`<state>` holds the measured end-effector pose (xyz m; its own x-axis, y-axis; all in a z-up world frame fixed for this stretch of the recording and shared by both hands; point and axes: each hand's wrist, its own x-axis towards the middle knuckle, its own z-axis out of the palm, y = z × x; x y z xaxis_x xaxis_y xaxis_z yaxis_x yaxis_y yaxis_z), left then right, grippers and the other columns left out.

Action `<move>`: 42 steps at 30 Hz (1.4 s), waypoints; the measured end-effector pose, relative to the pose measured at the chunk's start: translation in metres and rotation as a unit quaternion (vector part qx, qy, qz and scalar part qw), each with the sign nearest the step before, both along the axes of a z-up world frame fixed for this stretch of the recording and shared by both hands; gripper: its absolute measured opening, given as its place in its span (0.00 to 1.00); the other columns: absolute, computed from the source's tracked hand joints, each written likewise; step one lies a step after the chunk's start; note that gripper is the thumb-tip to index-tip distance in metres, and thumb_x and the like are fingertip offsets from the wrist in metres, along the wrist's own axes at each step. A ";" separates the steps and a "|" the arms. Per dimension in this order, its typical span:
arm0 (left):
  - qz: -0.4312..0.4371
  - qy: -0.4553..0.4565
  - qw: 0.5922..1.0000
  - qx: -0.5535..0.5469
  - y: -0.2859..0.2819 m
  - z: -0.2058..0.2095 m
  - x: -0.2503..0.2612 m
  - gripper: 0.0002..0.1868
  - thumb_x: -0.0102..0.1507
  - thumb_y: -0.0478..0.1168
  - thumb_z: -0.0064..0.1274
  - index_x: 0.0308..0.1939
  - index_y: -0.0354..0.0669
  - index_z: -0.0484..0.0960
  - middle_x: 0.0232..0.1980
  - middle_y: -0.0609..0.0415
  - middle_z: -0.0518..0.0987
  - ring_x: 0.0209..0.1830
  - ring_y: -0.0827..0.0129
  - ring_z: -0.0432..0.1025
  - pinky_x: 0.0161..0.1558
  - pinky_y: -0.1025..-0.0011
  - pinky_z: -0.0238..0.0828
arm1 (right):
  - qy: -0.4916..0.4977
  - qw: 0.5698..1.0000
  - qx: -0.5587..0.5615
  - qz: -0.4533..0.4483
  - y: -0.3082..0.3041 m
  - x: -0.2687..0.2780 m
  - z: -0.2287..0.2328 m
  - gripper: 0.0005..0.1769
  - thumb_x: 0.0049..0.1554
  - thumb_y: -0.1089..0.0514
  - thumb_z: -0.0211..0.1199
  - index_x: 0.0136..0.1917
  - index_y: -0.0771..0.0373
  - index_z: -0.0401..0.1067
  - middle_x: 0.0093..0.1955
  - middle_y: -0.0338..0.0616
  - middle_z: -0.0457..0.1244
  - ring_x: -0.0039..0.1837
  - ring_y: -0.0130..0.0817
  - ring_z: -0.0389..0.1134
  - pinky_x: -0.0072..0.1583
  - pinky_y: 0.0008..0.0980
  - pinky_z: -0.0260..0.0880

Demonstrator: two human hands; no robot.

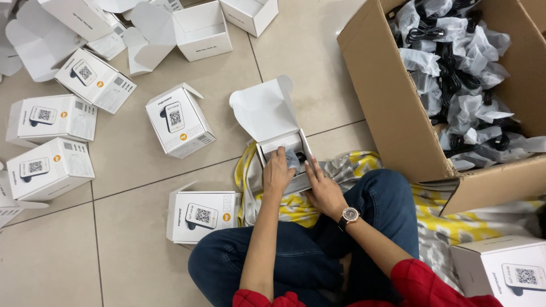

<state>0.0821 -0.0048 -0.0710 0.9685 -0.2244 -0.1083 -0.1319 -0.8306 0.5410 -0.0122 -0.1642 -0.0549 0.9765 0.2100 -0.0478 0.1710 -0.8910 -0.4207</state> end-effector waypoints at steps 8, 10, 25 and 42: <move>-0.007 -0.034 0.999 -0.013 0.001 0.000 -0.004 0.36 0.52 0.46 0.64 0.62 0.39 0.72 0.53 0.37 0.72 0.49 0.43 0.76 0.46 0.54 0.76 | -0.001 1.000 -0.007 0.001 0.001 0.000 -0.005 0.53 0.50 0.52 0.70 0.79 0.67 0.45 0.85 0.56 0.35 0.62 0.54 0.68 0.54 0.46 0.74; -0.008 -0.030 0.999 -0.010 0.002 0.000 -0.004 0.35 0.52 0.47 0.63 0.61 0.39 0.73 0.54 0.38 0.72 0.49 0.44 0.76 0.47 0.55 0.77 | 0.000 1.000 -0.012 0.001 0.001 0.001 -0.004 0.53 0.51 0.51 0.70 0.79 0.67 0.45 0.85 0.57 0.35 0.62 0.55 0.67 0.54 0.46 0.74; -0.022 0.026 0.999 0.013 0.001 -0.014 0.001 0.36 0.55 0.48 0.62 0.62 0.33 0.73 0.65 0.34 0.70 0.51 0.41 0.76 0.51 0.53 0.76 | -0.031 1.000 0.002 0.004 0.000 0.000 -0.007 0.52 0.49 0.54 0.70 0.78 0.68 0.46 0.84 0.58 0.37 0.60 0.56 0.68 0.54 0.47 0.73; 0.103 -0.030 0.991 -0.084 -0.011 0.002 -0.022 0.32 0.61 0.31 0.57 0.68 0.31 0.65 0.67 0.34 0.69 0.58 0.40 0.73 0.56 0.55 0.72 | -0.030 0.999 0.033 -0.001 0.000 0.001 -0.010 0.52 0.49 0.54 0.70 0.79 0.67 0.47 0.84 0.57 0.37 0.55 0.56 0.70 0.52 0.49 0.73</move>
